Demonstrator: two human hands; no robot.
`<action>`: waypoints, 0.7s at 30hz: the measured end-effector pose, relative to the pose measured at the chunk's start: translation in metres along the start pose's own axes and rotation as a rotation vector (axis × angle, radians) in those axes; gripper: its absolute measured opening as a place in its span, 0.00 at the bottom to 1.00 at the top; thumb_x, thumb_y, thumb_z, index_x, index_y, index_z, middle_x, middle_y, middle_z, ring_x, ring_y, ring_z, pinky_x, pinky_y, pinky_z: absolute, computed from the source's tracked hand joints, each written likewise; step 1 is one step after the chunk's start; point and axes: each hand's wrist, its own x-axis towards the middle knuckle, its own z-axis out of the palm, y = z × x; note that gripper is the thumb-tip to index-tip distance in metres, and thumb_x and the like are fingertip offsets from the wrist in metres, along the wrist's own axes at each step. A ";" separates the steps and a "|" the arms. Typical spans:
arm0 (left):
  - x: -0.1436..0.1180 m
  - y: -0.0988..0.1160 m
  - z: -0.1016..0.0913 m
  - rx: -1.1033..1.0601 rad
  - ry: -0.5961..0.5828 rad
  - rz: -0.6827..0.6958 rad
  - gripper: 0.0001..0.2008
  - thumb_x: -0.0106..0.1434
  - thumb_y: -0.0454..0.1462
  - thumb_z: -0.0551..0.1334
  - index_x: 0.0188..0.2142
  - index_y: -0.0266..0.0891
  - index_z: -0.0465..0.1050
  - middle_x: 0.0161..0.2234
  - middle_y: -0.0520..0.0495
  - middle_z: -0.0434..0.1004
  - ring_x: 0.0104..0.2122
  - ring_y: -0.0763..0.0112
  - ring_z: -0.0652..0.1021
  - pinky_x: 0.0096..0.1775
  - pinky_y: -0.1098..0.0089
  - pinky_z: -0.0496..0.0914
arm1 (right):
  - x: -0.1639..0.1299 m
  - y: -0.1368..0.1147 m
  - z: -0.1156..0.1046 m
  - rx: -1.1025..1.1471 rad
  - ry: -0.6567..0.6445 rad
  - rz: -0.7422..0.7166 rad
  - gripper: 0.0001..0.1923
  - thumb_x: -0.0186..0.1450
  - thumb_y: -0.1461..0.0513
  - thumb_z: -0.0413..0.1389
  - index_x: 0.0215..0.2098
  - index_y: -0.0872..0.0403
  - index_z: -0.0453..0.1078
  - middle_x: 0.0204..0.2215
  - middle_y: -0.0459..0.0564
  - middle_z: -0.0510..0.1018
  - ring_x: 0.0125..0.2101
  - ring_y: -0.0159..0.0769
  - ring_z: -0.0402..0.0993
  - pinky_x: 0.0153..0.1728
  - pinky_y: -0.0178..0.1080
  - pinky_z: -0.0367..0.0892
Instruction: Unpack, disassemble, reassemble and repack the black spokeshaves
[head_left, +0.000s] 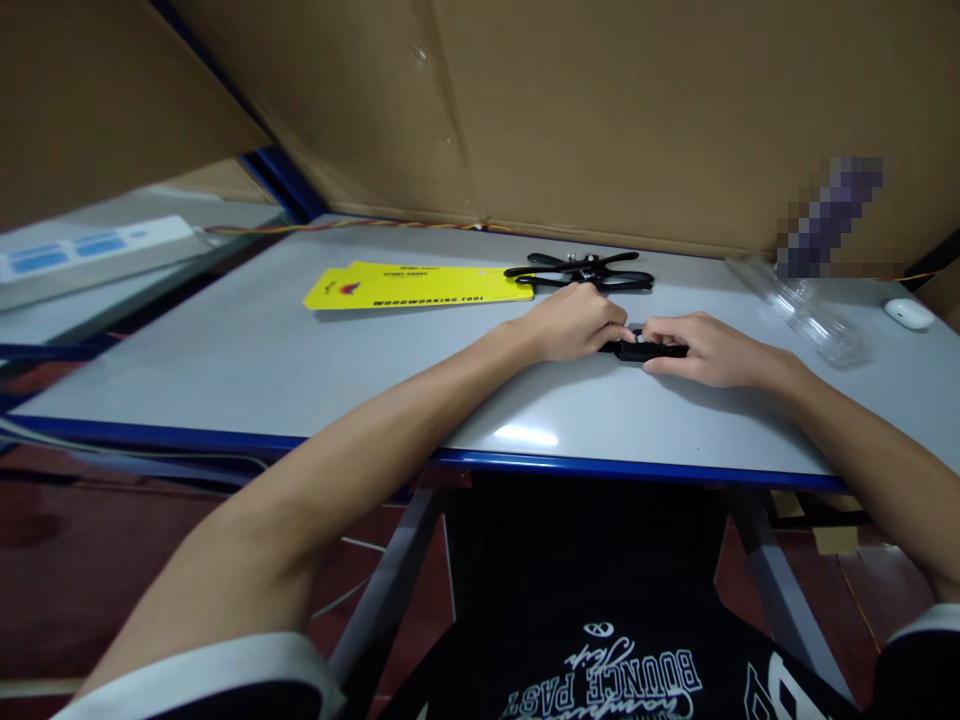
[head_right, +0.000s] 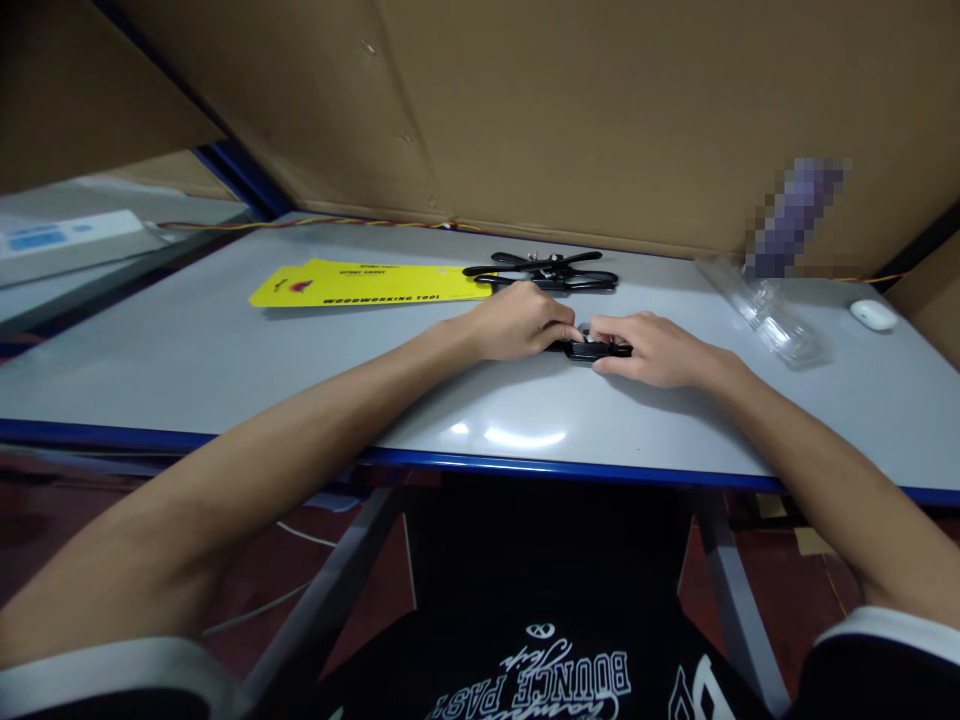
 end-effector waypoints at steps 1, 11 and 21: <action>0.000 0.000 0.000 0.022 0.003 -0.002 0.21 0.75 0.44 0.58 0.27 0.40 0.78 0.22 0.44 0.77 0.23 0.63 0.74 0.30 0.64 0.57 | -0.001 -0.001 0.000 -0.009 0.000 0.003 0.11 0.71 0.52 0.58 0.38 0.48 0.63 0.29 0.44 0.70 0.29 0.38 0.62 0.35 0.41 0.52; -0.002 0.003 0.004 0.147 -0.016 -0.097 0.21 0.76 0.46 0.57 0.34 0.39 0.84 0.28 0.40 0.83 0.29 0.56 0.80 0.33 0.64 0.60 | -0.003 -0.004 0.000 -0.047 -0.019 0.032 0.09 0.73 0.53 0.56 0.40 0.49 0.65 0.33 0.46 0.75 0.32 0.39 0.66 0.36 0.41 0.52; -0.003 -0.001 0.003 0.038 0.009 -0.110 0.22 0.75 0.49 0.59 0.32 0.40 0.84 0.24 0.42 0.80 0.27 0.58 0.78 0.33 0.63 0.58 | -0.002 -0.003 0.005 -0.098 -0.022 0.042 0.11 0.74 0.51 0.53 0.41 0.49 0.65 0.33 0.47 0.75 0.32 0.40 0.66 0.35 0.41 0.53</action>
